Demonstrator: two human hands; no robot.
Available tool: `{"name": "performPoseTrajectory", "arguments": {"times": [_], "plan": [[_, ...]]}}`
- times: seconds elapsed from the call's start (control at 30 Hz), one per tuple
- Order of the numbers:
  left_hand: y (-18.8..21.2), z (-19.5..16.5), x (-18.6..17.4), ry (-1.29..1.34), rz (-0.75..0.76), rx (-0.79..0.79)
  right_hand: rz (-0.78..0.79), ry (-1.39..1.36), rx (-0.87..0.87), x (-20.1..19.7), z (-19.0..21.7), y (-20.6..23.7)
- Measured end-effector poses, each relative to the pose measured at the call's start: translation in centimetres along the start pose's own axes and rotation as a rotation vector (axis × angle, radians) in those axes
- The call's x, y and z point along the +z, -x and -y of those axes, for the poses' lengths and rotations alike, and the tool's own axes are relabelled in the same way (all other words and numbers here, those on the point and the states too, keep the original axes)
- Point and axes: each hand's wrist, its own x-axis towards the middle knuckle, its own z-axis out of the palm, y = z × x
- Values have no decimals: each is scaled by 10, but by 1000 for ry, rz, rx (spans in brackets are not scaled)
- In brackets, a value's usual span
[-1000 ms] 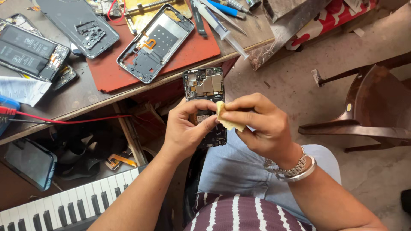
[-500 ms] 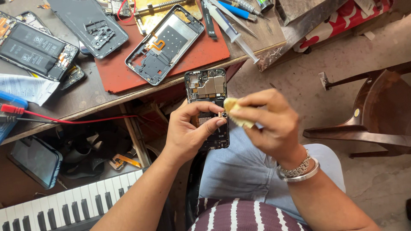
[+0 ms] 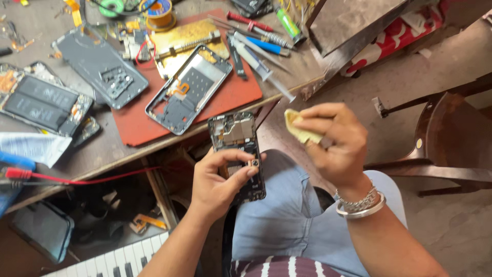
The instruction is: The person sits at a cluttered repair bench holding a disassembled smartphone motherboard, pries at its components with a small tool, wipes the board with a cloth, and presses a screen assembly onto the phone body by hand.
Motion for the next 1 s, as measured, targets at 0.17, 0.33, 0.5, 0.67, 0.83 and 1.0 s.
{"name": "performPoseTrajectory", "arguments": {"times": [0.17, 0.33, 0.5, 0.67, 0.83, 1.0], "plan": [[-6, -3, 0, 22, -19, 11, -88, 53, 107, 0, -39, -41], [-7, -3, -2, -7, -9, 64, -84, 46, 57, 13, -74, -76], [-9, -3, -2, -9, -10, 74, -48, -196, 315, 34, -97, -89], [-7, -2, -5, -54, -2, 99, -98, -282, 319, 42, -125, -77], [-2, -1, -14, -11, -3, 80, -328, -570, 358, 34, -166, -68], [-2, -4, -16, -9, -69, -69, -374, -303, 479, 10, -197, -100]]}}
